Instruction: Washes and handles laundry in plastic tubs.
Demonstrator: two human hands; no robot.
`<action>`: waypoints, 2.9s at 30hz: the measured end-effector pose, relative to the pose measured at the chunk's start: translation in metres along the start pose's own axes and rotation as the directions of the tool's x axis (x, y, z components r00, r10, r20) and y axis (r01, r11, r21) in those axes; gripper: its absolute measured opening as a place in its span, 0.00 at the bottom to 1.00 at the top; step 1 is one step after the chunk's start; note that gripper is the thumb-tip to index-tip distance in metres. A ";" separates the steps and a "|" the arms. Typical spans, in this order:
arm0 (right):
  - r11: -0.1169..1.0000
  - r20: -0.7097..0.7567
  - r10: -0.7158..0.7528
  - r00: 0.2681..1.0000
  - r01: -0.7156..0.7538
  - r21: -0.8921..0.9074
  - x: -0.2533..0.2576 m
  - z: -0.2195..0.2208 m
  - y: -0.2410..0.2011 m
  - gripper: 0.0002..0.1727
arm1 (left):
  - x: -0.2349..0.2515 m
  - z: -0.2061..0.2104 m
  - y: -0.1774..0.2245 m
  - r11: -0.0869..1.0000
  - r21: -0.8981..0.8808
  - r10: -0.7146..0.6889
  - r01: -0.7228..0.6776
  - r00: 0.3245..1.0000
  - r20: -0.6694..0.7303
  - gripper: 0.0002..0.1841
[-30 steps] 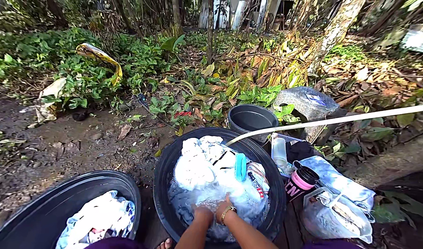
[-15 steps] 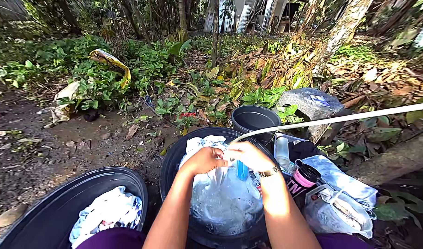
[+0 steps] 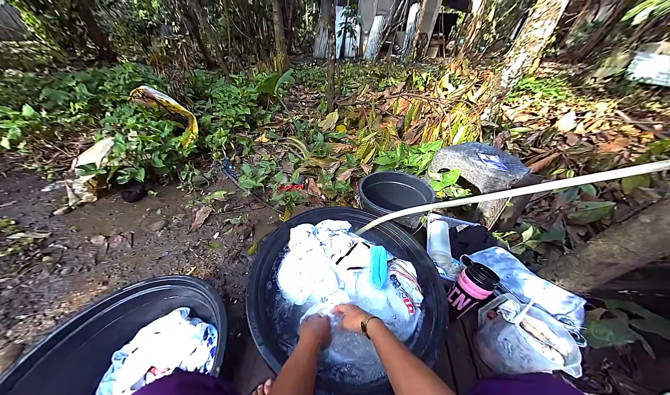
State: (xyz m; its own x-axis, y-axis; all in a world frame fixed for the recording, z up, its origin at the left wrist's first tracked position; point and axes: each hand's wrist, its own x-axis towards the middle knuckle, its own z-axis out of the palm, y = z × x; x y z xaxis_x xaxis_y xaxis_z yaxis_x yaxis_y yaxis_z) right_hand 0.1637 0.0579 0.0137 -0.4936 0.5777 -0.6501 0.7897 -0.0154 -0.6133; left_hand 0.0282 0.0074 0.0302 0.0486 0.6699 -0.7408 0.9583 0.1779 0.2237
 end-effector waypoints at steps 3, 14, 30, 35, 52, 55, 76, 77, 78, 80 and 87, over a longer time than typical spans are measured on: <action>0.991 -0.083 -0.114 0.990 0.119 0.056 0.000 0.000 0.003 0.53 | 0.003 -0.023 0.000 0.993 -0.106 0.057 -0.058 0.998 -0.013 0.24; 0.814 -0.542 0.010 0.840 0.308 0.493 -0.066 -0.072 -0.070 0.29 | -0.103 -0.152 0.006 0.407 -0.860 -0.135 -0.307 0.911 -0.389 0.24; 0.295 -0.632 -0.508 0.585 0.808 0.510 -0.094 -0.065 -0.111 0.28 | -0.084 -0.095 0.025 0.043 -0.867 0.386 -0.496 0.809 -0.443 0.21; 0.228 -0.630 -0.453 0.630 0.766 0.601 -0.090 -0.080 -0.101 0.53 | -0.082 -0.100 0.038 0.228 -0.878 0.403 -0.422 0.861 -0.309 0.14; 0.167 -0.364 0.335 0.869 0.325 0.931 -0.037 -0.038 -0.084 0.18 | -0.048 -0.048 0.048 0.956 -0.294 -0.057 -0.016 0.970 -0.238 0.24; 0.395 -0.454 0.135 0.881 0.373 0.840 -0.026 -0.032 -0.077 0.29 | -0.051 -0.069 0.011 0.898 -0.440 -0.197 0.012 0.904 -0.379 0.24; 0.601 -0.512 -0.140 0.848 0.484 0.637 -0.083 -0.086 -0.117 0.16 | -0.072 -0.119 -0.026 0.837 -0.431 0.002 -0.337 0.790 -0.613 0.40; 0.553 -0.527 -0.177 0.831 0.527 0.645 -0.087 -0.086 -0.119 0.13 | -0.071 -0.119 -0.015 0.818 -0.433 0.029 -0.378 0.780 -0.625 0.38; 0.499 -0.539 -0.208 0.816 0.563 0.659 -0.090 -0.087 -0.119 0.11 | -0.073 -0.122 -0.007 0.816 -0.420 0.047 -0.396 0.770 -0.636 0.33; 0.418 -0.553 -0.240 0.798 0.599 0.683 -0.098 -0.091 -0.116 0.12 | -0.080 -0.129 0.002 0.826 -0.403 0.051 -0.393 0.765 -0.642 0.21; 0.695 -0.560 -0.172 0.811 0.503 0.515 -0.090 -0.095 -0.081 0.26 | -0.109 -0.140 0.031 0.304 -0.678 -0.093 -0.669 0.687 -0.720 0.11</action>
State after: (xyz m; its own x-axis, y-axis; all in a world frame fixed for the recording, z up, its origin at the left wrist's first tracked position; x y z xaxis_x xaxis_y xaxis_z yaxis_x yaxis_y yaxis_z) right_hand 0.1784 0.0849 0.1648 -0.3319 0.9278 -0.1705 0.1132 -0.1403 -0.9836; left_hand 0.0132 0.0414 0.2064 -0.2590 0.9630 -0.0740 0.0679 0.0946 0.9932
